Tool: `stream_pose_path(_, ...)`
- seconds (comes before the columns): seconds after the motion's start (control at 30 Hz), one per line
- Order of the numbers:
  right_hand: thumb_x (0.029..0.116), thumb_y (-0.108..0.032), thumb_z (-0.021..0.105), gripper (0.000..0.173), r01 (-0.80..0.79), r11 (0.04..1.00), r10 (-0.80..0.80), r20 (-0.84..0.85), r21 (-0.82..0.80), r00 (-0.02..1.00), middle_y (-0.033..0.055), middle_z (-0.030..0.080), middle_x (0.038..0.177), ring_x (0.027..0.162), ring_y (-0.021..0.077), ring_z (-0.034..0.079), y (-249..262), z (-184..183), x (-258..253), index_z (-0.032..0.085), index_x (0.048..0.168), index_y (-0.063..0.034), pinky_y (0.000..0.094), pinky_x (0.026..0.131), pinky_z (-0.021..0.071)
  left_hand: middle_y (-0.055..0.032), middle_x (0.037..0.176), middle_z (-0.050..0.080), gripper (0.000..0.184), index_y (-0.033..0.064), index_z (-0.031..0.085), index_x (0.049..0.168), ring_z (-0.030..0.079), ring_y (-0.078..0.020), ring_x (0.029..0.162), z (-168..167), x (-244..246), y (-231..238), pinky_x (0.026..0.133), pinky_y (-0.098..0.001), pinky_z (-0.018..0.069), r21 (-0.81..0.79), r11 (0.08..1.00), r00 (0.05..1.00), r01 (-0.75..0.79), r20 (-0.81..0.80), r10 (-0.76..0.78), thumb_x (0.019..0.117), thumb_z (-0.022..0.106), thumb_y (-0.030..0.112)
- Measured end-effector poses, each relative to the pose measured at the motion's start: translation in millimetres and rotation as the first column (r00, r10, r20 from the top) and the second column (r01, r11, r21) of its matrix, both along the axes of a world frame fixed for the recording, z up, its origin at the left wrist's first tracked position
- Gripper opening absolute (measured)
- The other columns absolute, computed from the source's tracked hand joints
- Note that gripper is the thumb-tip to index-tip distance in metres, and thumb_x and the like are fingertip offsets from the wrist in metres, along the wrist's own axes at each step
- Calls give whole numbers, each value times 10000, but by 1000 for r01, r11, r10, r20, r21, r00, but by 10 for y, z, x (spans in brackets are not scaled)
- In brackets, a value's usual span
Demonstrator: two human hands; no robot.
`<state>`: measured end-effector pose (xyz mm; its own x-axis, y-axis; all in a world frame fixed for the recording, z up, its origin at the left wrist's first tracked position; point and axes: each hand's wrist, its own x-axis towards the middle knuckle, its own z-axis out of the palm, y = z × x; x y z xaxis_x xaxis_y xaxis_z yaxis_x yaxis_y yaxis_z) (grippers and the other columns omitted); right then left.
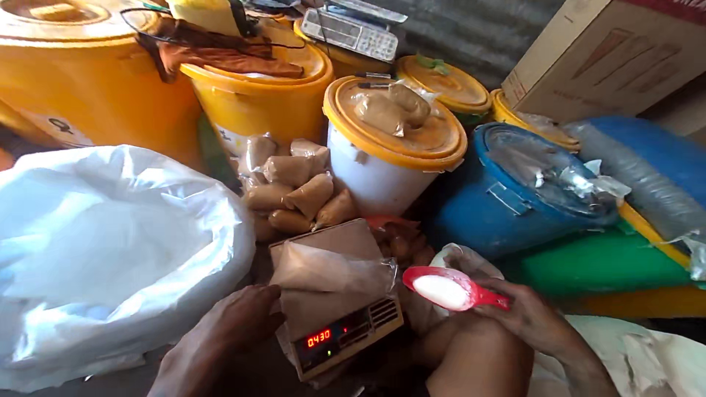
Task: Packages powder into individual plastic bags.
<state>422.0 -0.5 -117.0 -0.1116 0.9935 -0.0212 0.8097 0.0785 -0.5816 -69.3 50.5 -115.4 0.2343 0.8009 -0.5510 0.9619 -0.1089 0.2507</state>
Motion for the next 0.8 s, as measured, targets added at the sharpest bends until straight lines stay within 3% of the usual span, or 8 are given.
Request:
stream_pose_path(0.1, 865, -318, 788, 438, -69, 996, 72, 49, -65, 996, 68, 738, 1139, 1026, 211, 715, 188, -93, -263, 720, 1262, -147, 506, 938, 577, -185, 1116, 704, 390, 88, 676, 1233, 675, -393, 1079, -12, -17, 53, 917, -620, 526, 11, 1000, 1000, 12, 1, -12, 1002, 635, 399)
stream_pose_path(0.2, 886, -336, 773, 431, -141, 985, 151, 102, -103, 983, 78, 752, 1101, 997, 234, 724, 364, -112, -507, 712, 1275, -159, 520, 926, 572, -180, 1142, 702, 381, 92, 678, 1251, 676, -377, 1087, 29, -4, 55, 931, -603, 528, 25, 1000, 1000, 2, 23, -3, 1001, 635, 376)
stream_pose_path(0.33, 905, -347, 765, 419, -100, 981, 140, 246, -167, 959, 109, 744, 1125, 1052, 303, 705, 451, 34, -697, 712, 1282, -170, 592, 947, 533, -175, 1165, 698, 404, 95, 667, 1271, 668, -380, 1113, 73, -3, 95, 937, -613, 521, 7, 999, 999, -41, -1, 41, 999, 626, 391)
stream_pose_path(0.4, 881, -368, 773, 420, -114, 985, 140, 222, -127, 965, 86, 753, 1104, 1028, 275, 716, 471, -10, -656, 728, 1253, -178, 585, 925, 550, -178, 1139, 701, 389, 84, 674, 1238, 671, -385, 1091, 63, -28, 117, 919, -621, 523, 20, 998, 999, -51, 7, 51, 992, 630, 381)
stream_pose_path(0.5, 846, -398, 762, 431, -152, 986, 159, 104, -70, 982, 41, 761, 1051, 950, 186, 729, 482, -115, -574, 742, 1210, -167, 498, 883, 593, -179, 1107, 696, 354, 72, 670, 1185, 670, -389, 1071, 105, -44, 125, 894, -626, 522, 34, 997, 998, -67, 8, 66, 992, 621, 365)
stream_pose_path(0.8, 822, -366, 767, 410, -116, 991, 120, 51, -71, 991, 13, 767, 1005, 893, 139, 737, 386, -123, -564, 751, 1169, -148, 433, 834, 618, -167, 1089, 689, 336, 79, 663, 1181, 670, -370, 1055, 194, -49, 100, 882, -602, 526, 62, 997, 998, -53, 44, 51, 1003, 610, 358)
